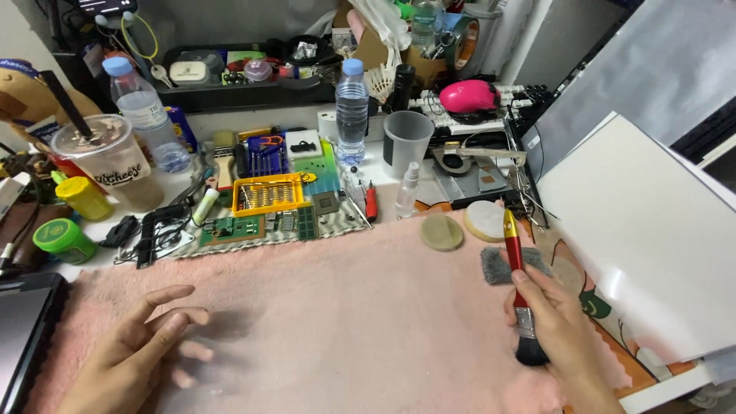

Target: The person cleans a pink towel on a cluttered desk using a brush and a round sponge. They first brush the towel's surface and then rub it with the sponge.

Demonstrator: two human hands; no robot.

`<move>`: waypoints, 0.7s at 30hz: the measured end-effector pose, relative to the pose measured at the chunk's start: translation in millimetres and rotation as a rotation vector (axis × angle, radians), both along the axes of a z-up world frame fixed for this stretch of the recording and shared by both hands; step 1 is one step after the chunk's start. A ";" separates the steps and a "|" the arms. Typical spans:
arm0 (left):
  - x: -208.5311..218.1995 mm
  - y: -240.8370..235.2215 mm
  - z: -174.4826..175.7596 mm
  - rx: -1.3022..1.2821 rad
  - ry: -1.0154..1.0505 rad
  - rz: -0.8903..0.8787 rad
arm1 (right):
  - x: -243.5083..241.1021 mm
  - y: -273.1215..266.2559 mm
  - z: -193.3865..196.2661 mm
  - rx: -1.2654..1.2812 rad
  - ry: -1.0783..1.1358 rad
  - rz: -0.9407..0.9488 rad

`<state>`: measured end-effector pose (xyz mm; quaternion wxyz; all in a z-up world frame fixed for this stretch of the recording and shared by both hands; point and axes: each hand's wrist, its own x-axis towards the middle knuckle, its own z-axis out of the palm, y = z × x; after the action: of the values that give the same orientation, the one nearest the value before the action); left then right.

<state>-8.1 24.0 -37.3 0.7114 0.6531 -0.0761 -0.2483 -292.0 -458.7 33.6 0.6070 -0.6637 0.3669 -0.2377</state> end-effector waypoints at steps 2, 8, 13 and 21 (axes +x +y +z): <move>1.6 1.3 -3.5 -0.007 -0.006 0.006 | -0.3 2.4 3.4 0.012 0.015 -0.010; -1.1 -0.1 -1.2 -0.056 -0.016 0.006 | 0.0 3.0 6.5 0.005 0.047 -0.009; -8.4 -4.6 8.7 -0.064 -0.012 0.010 | -1.7 -6.7 -8.3 -0.047 0.027 0.009; -17.9 -17.9 24.3 0.304 -0.057 0.155 | -26.6 -37.8 9.5 -0.248 0.117 -0.027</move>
<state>-26.1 6.1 -12.9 0.6190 0.7638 -0.0073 -0.1825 -318.5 -496.5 43.2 0.4946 -0.7413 0.3783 -0.2503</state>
